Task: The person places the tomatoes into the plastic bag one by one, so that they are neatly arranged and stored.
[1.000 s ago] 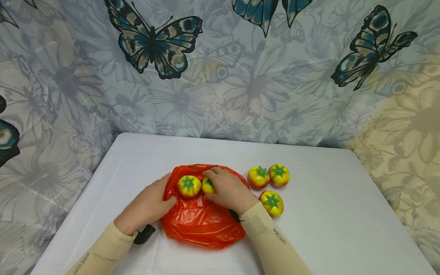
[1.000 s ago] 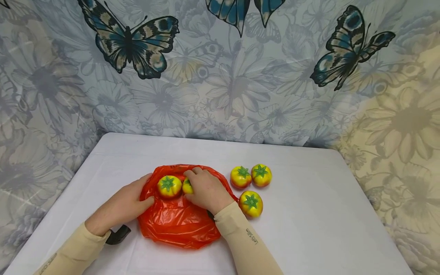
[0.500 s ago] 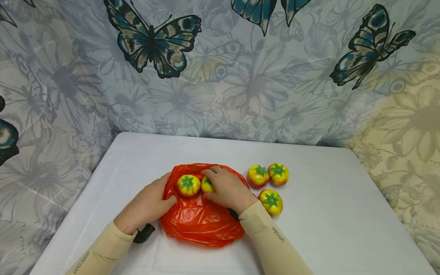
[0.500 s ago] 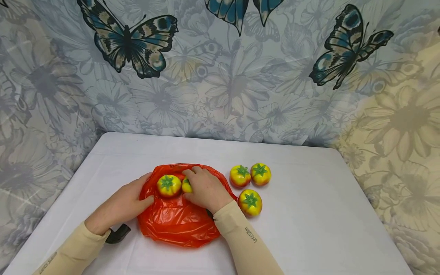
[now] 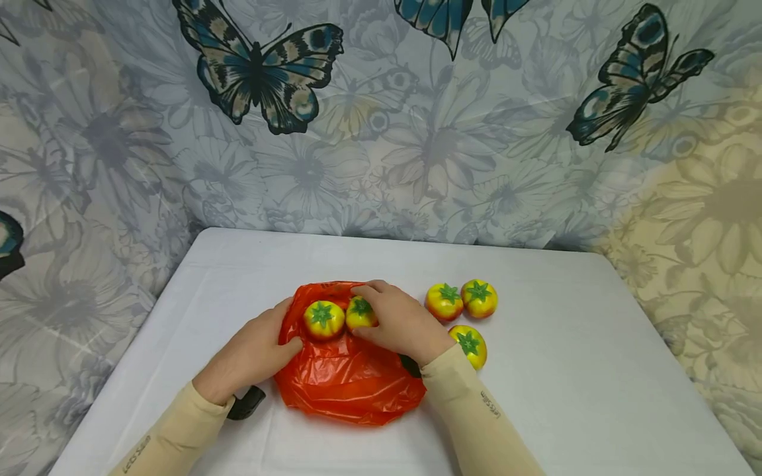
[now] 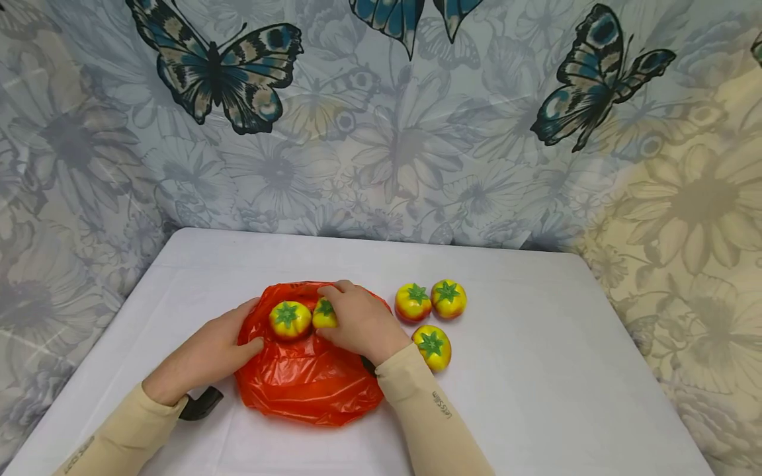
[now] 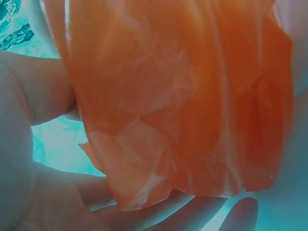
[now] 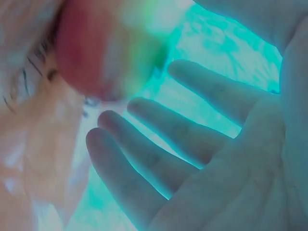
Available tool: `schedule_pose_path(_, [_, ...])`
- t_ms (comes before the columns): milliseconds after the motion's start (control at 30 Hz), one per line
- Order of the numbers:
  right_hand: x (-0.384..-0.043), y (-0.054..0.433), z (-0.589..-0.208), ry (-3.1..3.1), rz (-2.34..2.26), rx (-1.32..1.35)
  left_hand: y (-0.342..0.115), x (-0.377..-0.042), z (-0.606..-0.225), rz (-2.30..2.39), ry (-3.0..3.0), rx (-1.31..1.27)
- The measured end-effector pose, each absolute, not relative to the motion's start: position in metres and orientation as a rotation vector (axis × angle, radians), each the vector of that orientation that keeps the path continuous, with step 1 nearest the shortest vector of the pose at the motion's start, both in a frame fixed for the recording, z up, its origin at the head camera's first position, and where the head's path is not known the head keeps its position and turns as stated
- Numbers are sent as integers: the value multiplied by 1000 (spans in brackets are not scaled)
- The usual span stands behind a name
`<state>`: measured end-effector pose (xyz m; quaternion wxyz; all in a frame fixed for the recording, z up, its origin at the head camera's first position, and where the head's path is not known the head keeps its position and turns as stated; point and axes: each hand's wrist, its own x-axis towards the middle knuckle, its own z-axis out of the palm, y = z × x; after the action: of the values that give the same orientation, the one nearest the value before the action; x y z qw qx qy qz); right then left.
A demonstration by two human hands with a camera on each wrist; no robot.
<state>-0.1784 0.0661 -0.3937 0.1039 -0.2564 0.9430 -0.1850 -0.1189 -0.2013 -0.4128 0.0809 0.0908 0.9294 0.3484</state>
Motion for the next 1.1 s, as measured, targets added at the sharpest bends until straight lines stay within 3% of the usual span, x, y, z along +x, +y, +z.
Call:
schedule_pose_path(533, [-164,147,-367,2931,-622,-644,-200,-119,-412,1008,2759,283])
schedule_pose_path(1100, [-186,234,-374,3009,-613,-312,-198,-118,-411,978,2755,301])
